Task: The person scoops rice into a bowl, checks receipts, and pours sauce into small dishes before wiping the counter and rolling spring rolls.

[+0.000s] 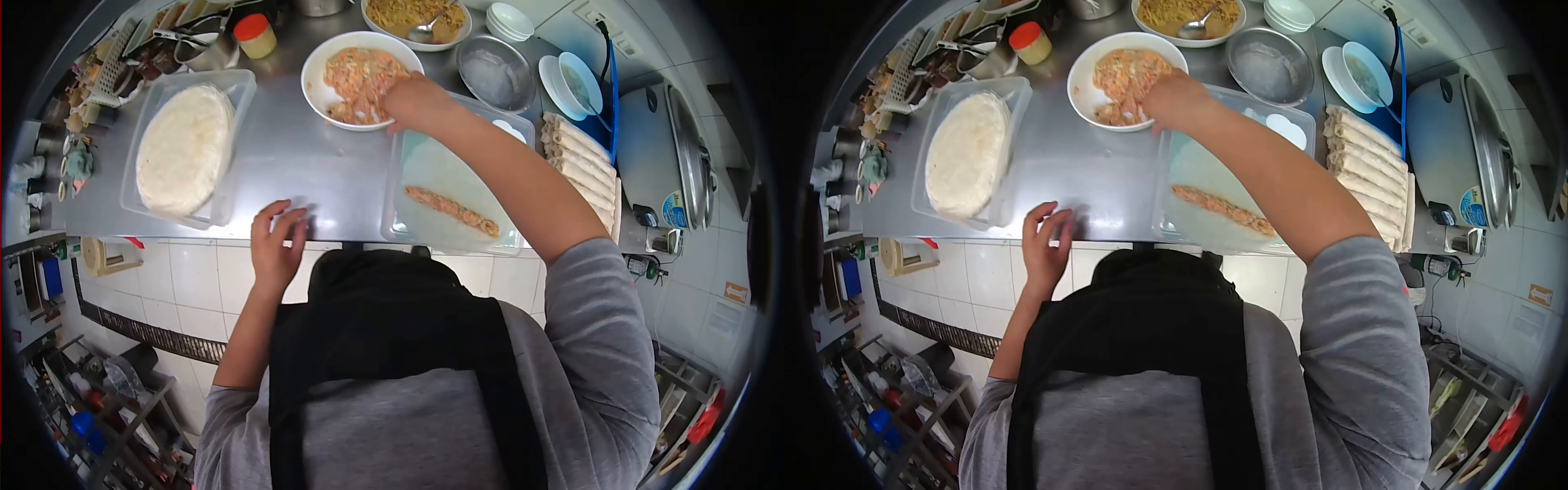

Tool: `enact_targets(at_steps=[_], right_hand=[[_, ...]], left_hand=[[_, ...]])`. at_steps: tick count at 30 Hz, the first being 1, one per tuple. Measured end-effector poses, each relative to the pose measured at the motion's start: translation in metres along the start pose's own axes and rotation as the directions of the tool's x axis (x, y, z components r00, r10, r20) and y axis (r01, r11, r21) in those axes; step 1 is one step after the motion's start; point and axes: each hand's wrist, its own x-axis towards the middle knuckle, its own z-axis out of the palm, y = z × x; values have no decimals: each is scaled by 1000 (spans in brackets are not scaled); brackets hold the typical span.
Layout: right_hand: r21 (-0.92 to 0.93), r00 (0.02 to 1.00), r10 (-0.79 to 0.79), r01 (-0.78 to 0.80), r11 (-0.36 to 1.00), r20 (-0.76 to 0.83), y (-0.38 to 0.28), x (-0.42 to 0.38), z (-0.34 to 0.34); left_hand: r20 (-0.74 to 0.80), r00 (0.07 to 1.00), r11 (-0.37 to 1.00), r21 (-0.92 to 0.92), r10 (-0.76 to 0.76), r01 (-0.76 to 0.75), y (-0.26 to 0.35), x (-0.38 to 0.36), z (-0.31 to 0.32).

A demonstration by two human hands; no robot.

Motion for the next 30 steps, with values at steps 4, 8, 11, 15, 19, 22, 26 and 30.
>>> enact_targets(at_steps=[4,8,11,15,19,22,26,30], right_hand=[[-3,958,-21,21,1000,-286,20,9,25],[161,986,159,-164,973,46,12,5,0],[-128,988,-77,59,990,-135,19,-13,3],[324,722,22,283,903,-691,33,-114,15],[849,748,451,284,446,-487,20,-232,92],[981,747,636,117,157,-192,-17,-272,171],[971,588,774,103,217,-236,-60,-261,224],[887,472,773,44,460,-425,-63,-248,238]], left_hand=[[-40,998,999,10,-40,40,32,-5,18],[-51,999,1000,22,0,1,76,-2,29],[-58,998,998,64,30,-27,94,-4,32],[-86,995,999,9,-51,52,103,-15,39],[-37,999,999,-29,-24,23,114,0,57],[74,992,992,-86,99,-92,141,30,81],[281,836,866,-326,471,-379,184,53,138],[371,739,813,-414,561,-409,205,50,186]])
